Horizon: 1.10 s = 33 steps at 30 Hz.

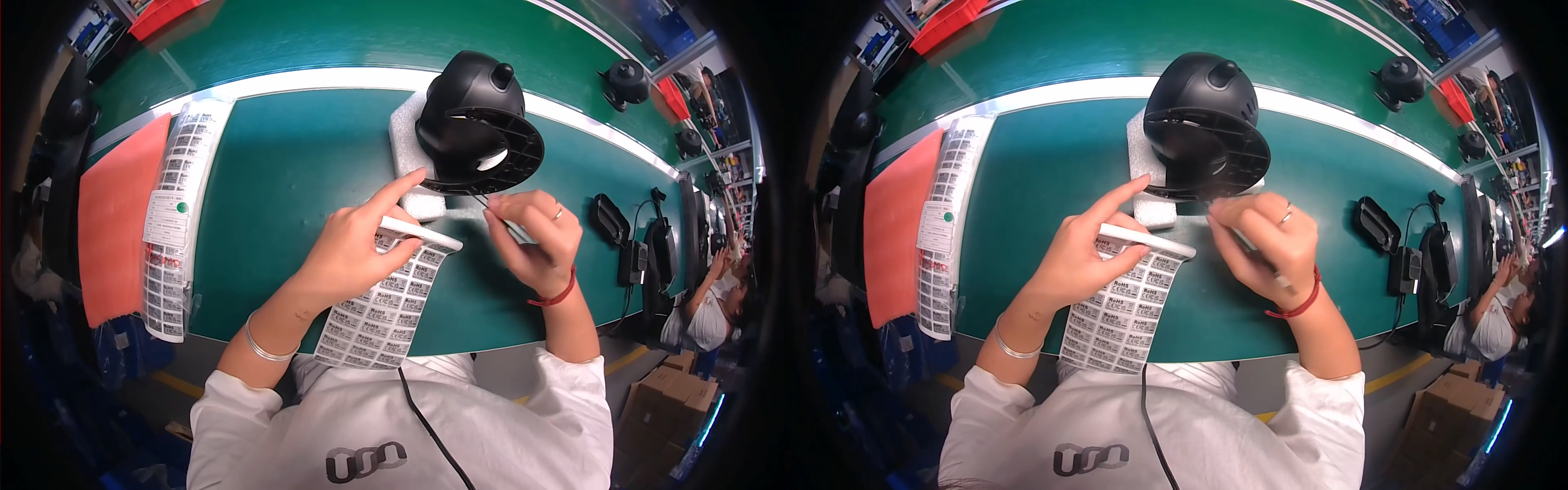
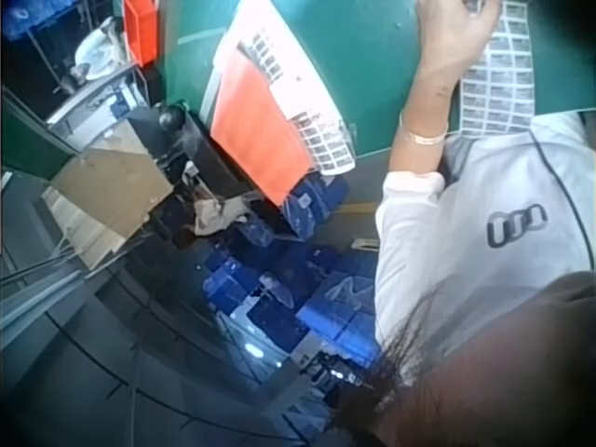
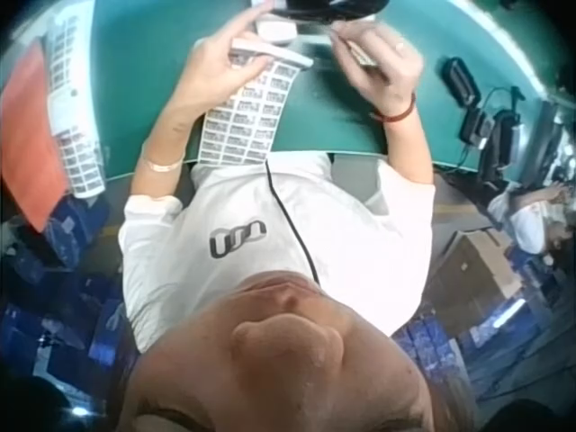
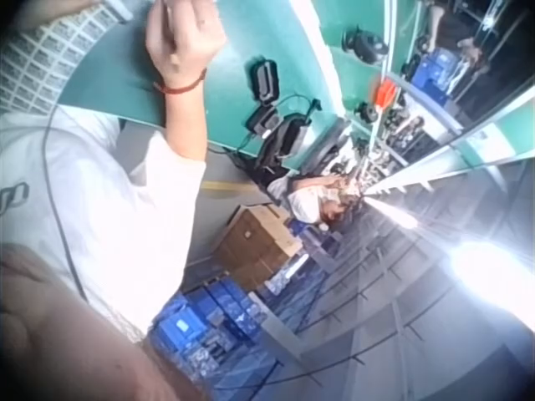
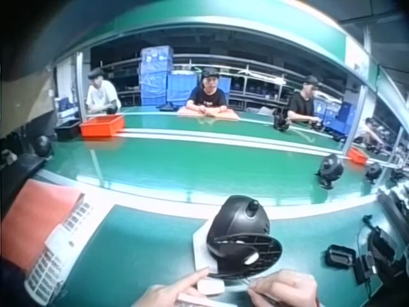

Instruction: Applying small identification labels to camera housing components using tweezers.

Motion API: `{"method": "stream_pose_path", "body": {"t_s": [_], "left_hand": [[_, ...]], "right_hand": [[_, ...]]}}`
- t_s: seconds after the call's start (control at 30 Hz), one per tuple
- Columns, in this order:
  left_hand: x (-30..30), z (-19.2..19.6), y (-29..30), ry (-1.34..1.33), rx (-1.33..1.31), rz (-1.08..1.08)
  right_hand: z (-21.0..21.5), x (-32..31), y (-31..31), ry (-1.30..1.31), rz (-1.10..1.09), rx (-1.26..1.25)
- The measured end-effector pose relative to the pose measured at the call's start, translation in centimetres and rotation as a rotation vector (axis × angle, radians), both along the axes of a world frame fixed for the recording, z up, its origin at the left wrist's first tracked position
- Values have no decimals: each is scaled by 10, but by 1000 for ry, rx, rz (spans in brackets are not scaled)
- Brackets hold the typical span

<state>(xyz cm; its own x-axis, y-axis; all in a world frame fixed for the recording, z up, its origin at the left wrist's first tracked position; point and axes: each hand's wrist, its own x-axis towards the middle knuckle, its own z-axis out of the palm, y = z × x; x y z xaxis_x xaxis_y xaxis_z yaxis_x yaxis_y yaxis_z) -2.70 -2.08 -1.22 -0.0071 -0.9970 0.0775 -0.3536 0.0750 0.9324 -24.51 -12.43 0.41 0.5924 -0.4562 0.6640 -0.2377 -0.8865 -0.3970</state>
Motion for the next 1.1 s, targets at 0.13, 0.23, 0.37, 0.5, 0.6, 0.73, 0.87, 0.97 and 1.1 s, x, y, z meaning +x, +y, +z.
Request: {"method": "stream_pose_path", "body": {"t_s": [0.13, 0.23, 0.37, 0.5, 0.6, 0.73, 0.87, 0.97, 1.1], "left_hand": [[-2, 6, 0, 1, 26, -5], [-2, 4, 0, -7, 23, 1], [-1, 2, 2, -7, 26, 10], [-3, 4, 2, -30, 3, -7], [-1, 3, 1, -9, 30, -16], [-1, -1, 3, -19, -15, -10], [-4, -4, 4, -29, -38, -4], [-2, -7, 7, -51, -49, 3], [-5, -15, 2, -115, -73, -4]], "right_hand": [[-13, 8, 5, 128, -24, -298], [-21, 12, 10, 163, 4, -298], [-13, 15, 13, 153, -58, -260], [-7, 13, 19, 191, -108, -245], [-8, 15, 24, 197, -70, -260], [-7, 15, 27, 192, -110, -253], [-5, 14, 31, 201, -104, -241], [12, 12, 33, 136, -24, -40], [36, -11, 9, -241, -32, 271]]}}
